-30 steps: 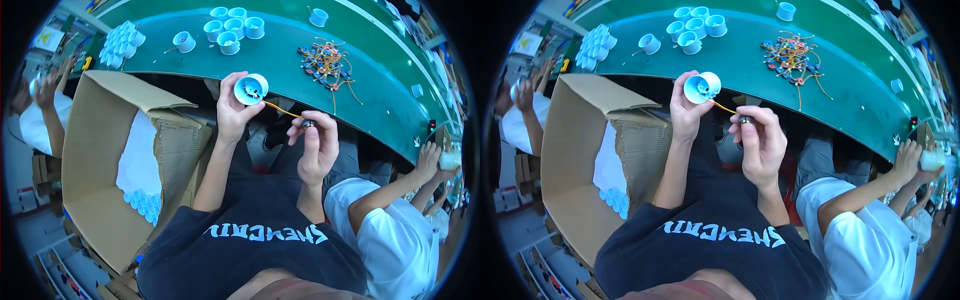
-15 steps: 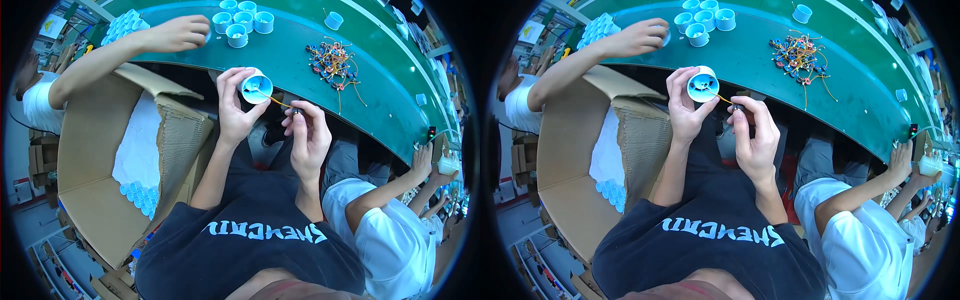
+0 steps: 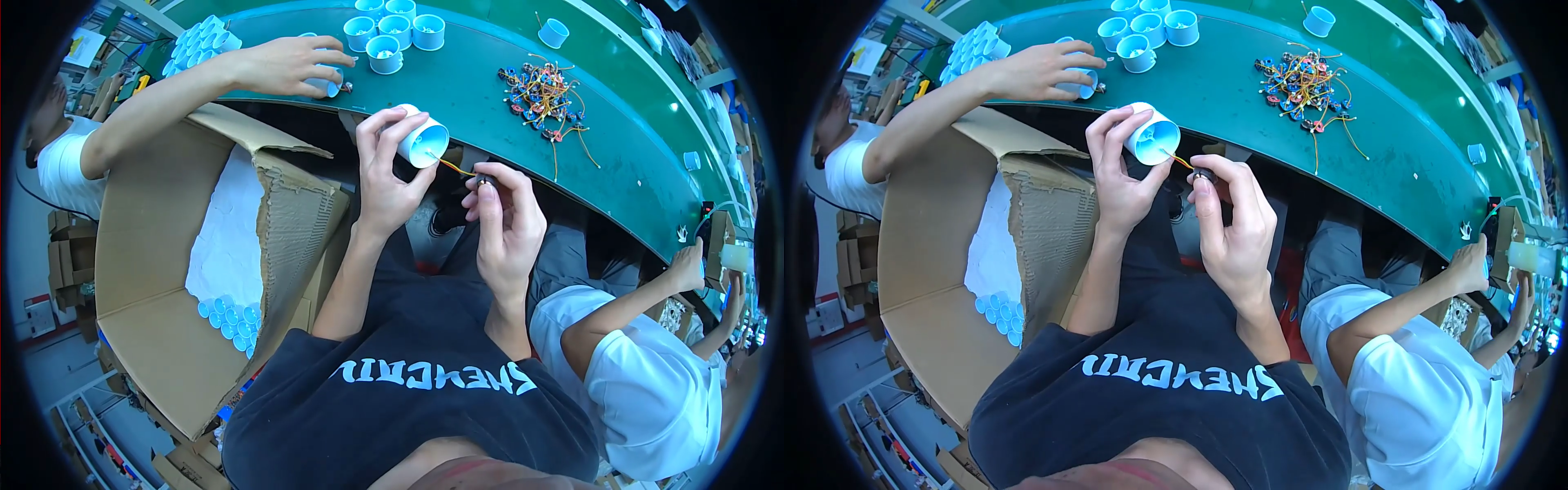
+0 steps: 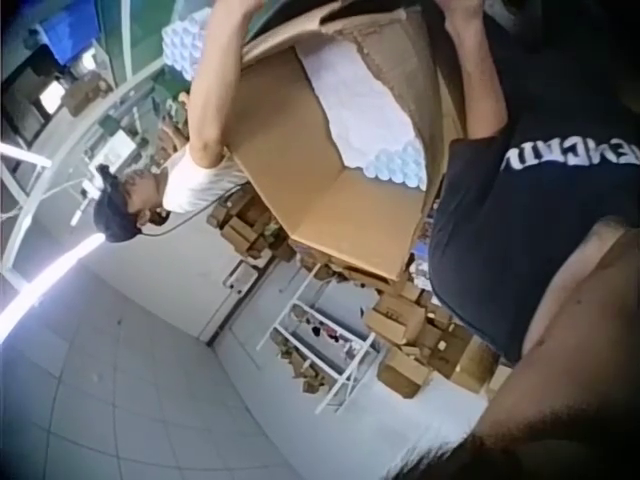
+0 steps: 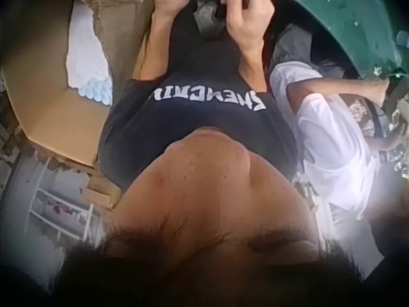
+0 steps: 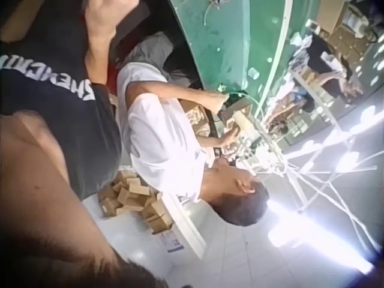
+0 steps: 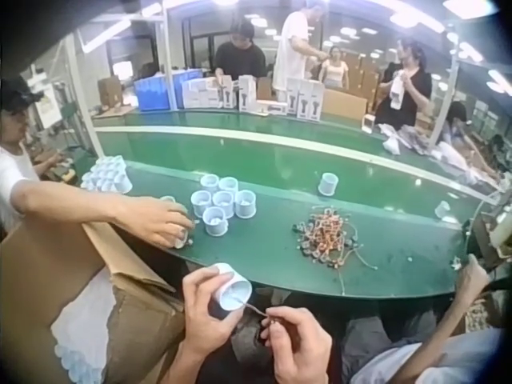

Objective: Manually placing electronic components into plastic cups and then packing the filled cups into a cardboard box.

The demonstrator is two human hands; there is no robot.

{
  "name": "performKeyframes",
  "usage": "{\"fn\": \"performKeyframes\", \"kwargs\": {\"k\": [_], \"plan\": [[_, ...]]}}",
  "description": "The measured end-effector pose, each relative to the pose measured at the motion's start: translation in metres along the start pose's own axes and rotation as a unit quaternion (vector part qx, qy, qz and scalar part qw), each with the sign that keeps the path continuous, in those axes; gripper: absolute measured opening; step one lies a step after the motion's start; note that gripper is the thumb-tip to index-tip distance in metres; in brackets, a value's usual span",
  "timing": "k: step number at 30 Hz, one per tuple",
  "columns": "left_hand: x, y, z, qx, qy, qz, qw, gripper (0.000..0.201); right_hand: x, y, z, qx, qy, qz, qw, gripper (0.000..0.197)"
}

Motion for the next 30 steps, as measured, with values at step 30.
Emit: {"fn": "performKeyframes", "kwargs": {"k": [30], "plan": [[0.012, 0.000, -0.009, 0.017, 0.026, 0.057, 0.998, 0.058, 0.007, -0.006, -0.009, -0.001, -0.033, 0.003, 0.999, 0.018]]}}
Point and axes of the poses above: each hand's wrist, its own y-axis away from the middle knuckle, its own x-axis out of the palm, z = x × y, the point moved 8 cm from there along -y, towards the middle knuckle, and after that the axes turned 12 degrees about y, right-handed, at the moved point
